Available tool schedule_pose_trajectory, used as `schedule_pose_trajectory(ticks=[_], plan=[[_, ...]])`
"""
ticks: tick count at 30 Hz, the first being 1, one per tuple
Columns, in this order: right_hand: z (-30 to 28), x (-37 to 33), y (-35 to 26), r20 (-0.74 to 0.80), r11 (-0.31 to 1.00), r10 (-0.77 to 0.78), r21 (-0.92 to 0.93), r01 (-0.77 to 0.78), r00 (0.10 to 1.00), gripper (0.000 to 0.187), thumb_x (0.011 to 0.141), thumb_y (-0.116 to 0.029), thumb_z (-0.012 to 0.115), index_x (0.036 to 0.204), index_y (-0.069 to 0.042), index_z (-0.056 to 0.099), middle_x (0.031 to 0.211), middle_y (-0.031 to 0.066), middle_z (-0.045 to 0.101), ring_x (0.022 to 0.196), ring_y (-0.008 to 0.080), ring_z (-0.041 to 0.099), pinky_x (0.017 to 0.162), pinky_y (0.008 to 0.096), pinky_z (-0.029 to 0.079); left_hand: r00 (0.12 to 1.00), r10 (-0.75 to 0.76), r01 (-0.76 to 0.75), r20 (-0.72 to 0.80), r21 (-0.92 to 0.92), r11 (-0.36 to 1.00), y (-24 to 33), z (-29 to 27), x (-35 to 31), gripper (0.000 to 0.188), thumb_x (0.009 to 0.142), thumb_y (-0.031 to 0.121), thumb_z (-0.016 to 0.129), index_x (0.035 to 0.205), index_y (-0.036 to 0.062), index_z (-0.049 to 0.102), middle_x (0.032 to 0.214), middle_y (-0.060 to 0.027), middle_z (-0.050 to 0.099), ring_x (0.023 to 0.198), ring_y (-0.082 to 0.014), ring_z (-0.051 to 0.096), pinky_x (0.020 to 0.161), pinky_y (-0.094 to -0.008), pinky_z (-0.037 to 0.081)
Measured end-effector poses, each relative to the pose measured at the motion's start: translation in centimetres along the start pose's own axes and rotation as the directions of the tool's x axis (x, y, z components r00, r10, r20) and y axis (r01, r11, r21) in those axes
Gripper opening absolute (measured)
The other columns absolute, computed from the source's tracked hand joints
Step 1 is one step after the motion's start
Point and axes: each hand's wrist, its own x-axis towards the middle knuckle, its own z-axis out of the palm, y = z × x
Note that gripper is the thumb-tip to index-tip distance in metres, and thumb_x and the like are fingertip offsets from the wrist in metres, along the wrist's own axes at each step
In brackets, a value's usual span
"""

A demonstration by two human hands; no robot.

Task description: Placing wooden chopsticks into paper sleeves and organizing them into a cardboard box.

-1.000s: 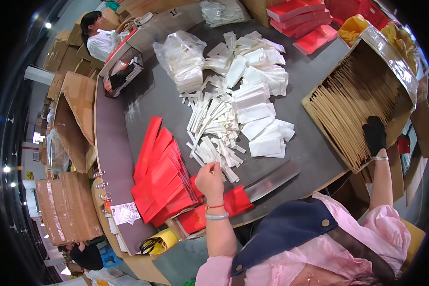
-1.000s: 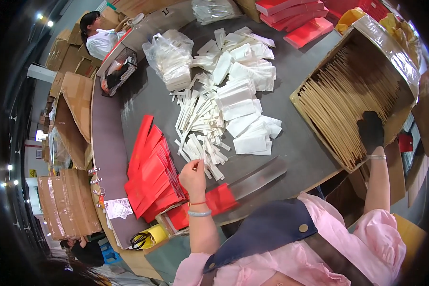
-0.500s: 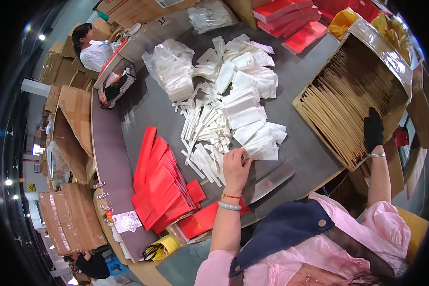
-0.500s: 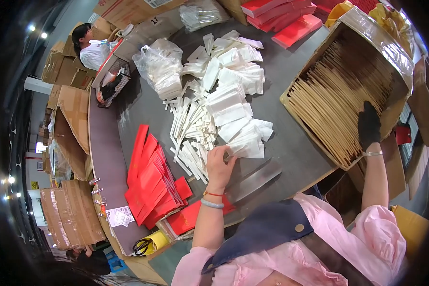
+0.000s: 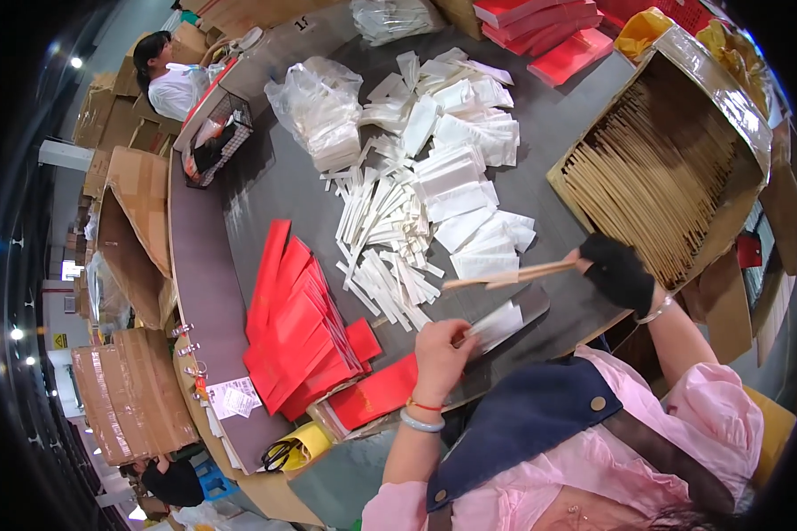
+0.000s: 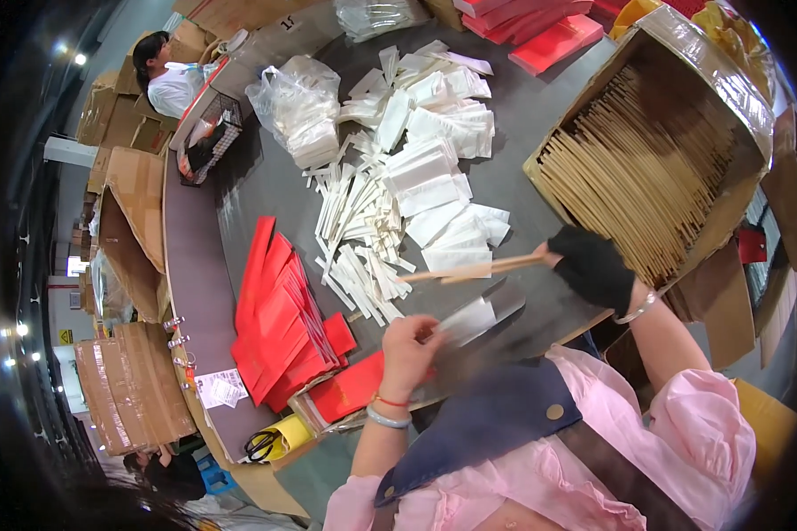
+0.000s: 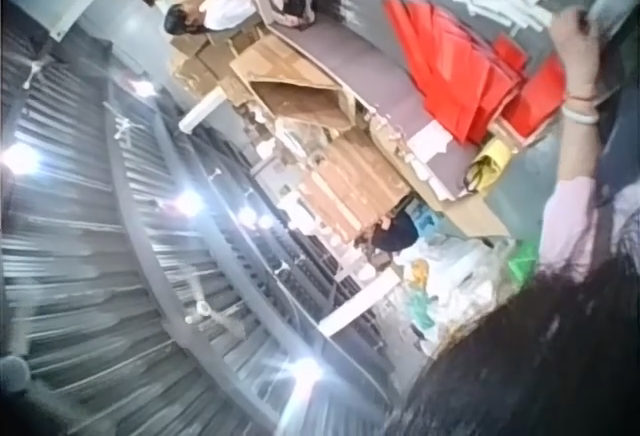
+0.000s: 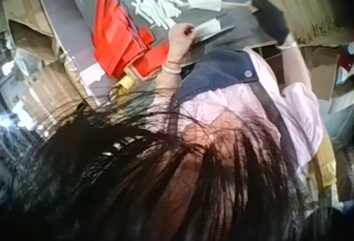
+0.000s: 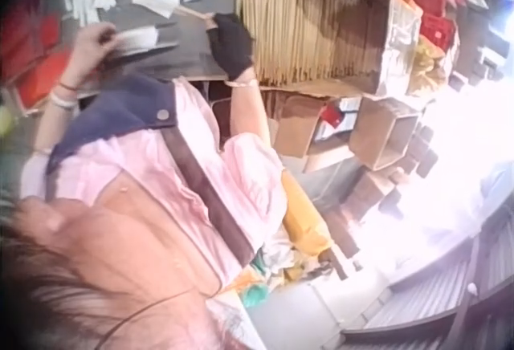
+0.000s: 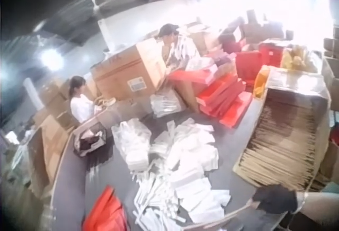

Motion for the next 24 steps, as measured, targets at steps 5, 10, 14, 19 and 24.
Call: schedule_pose_trajectory(ticks=[5, 10, 14, 19, 24], plan=[[3.5, 0.0, 1.3, 0.179, 0.987, -0.148, 0.095, 0.132, 0.973, 0.012, 0.084, -0.009, 0.065, 0.094, -0.004, 0.07, 0.081, 0.012, 0.061, 0.077, 0.0303, 0.061, 0.069, 0.038, 0.049, 0.979, 0.119, -0.087, -0.166, 0.191, 0.978, -0.9, 0.4, -2.9, 0.046, 0.065, 0.029, 0.083, 0.105, 0.0116, 0.069, 0.105, -0.006, 0.059, 0.108, -0.0286, 0.05, 0.096, -0.0439, 0.037], [4.1, -0.2, 2.4, 0.42, 0.956, -0.079, -0.225, 0.188, 0.904, 0.017, 0.086, -0.021, 0.063, 0.095, -0.012, 0.072, 0.085, 0.0114, 0.064, 0.081, 0.0303, 0.063, 0.071, 0.0401, 0.051, 0.961, 0.199, -0.134, -0.191, 0.307, 0.942, -2.8, -1.0, -5.2, 0.066, 0.058, 0.026, 0.086, 0.117, 0.0073, 0.063, 0.115, -0.0088, 0.056, 0.11, -0.0318, 0.048, 0.097, -0.0437, 0.037], [8.1, 0.6, 0.3, 0.384, 0.945, -0.097, -0.253, 0.205, 0.918, 0.017, 0.085, -0.025, 0.063, 0.091, -0.013, 0.072, 0.084, 0.0126, 0.064, 0.08, 0.0309, 0.064, 0.071, 0.0413, 0.051, 0.952, 0.247, -0.191, -0.179, 0.281, 0.941, -2.8, 0.3, -4.7, 0.067, 0.058, 0.023, 0.086, 0.119, 0.0076, 0.062, 0.118, -0.0077, 0.056, 0.113, -0.0323, 0.047, 0.098, -0.0451, 0.036], [10.7, 1.4, 1.1, 0.174, 0.906, -0.422, 0.032, 0.423, 0.89, 0.011, 0.08, -0.011, 0.07, 0.09, -0.009, 0.072, 0.084, 0.0123, 0.063, 0.075, 0.0309, 0.063, 0.068, 0.0379, 0.052, 0.966, 0.226, -0.172, -0.128, 0.333, 0.927, -1.0, 1.0, -3.1, 0.068, 0.058, 0.021, 0.085, 0.12, 0.0077, 0.061, 0.12, -0.0079, 0.056, 0.115, -0.0325, 0.047, 0.099, -0.0439, 0.037], [15.0, 0.0, -0.5, 0.217, 0.969, -0.084, 0.243, 0.03, 0.973, 0.021, 0.078, -0.017, 0.07, 0.092, -0.005, 0.06, 0.093, 0.0167, 0.059, 0.086, 0.0338, 0.06, 0.076, 0.0403, 0.049, 0.951, 0.283, -0.23, -0.126, 0.325, 0.917, -0.9, 1.9, -2.2, 0.071, 0.056, 0.019, 0.085, 0.122, 0.0085, 0.06, 0.119, -0.008, 0.056, 0.11, -0.0316, 0.049, 0.096, -0.0446, 0.039]])
